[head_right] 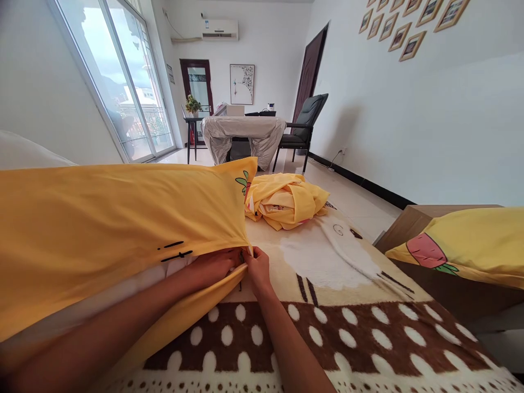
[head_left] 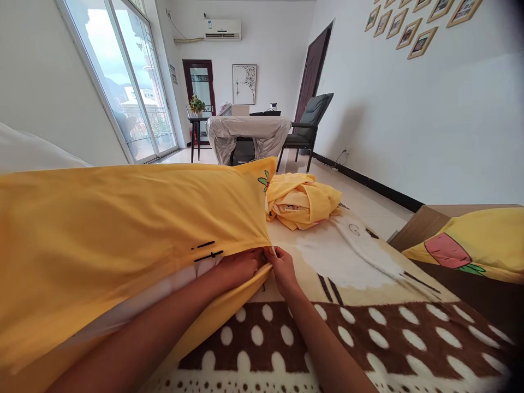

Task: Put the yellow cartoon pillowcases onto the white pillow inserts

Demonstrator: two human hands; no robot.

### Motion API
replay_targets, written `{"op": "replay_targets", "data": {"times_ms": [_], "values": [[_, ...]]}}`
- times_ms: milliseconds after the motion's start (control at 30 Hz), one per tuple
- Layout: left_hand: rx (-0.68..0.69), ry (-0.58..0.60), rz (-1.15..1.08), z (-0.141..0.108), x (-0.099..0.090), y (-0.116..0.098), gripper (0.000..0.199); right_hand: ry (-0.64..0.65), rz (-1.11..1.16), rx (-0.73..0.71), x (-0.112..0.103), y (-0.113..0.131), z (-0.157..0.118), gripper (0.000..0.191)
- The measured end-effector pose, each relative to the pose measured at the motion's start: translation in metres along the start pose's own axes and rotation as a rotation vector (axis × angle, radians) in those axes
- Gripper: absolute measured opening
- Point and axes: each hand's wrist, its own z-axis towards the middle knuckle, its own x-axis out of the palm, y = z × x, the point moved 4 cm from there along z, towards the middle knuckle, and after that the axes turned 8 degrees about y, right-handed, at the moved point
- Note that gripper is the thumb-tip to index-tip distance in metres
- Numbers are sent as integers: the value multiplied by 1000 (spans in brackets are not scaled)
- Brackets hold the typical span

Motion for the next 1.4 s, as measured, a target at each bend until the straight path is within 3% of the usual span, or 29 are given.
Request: {"op": "replay_targets", "data": {"times_ms": [233,500,1100,1400], "values": [[-34,15,53,1,6,5,32,-6,25,28,2,-4,-2,38],[-43,6,132,2,6,4,30,66,29,143,-5,-7,-1,30],[-16,-3,194,3,5,3,32,93,499,87,13,-9,-1,33],[-12,-27,148,3,3,3,29,64,573,90,16,-10,-1,31]]}}
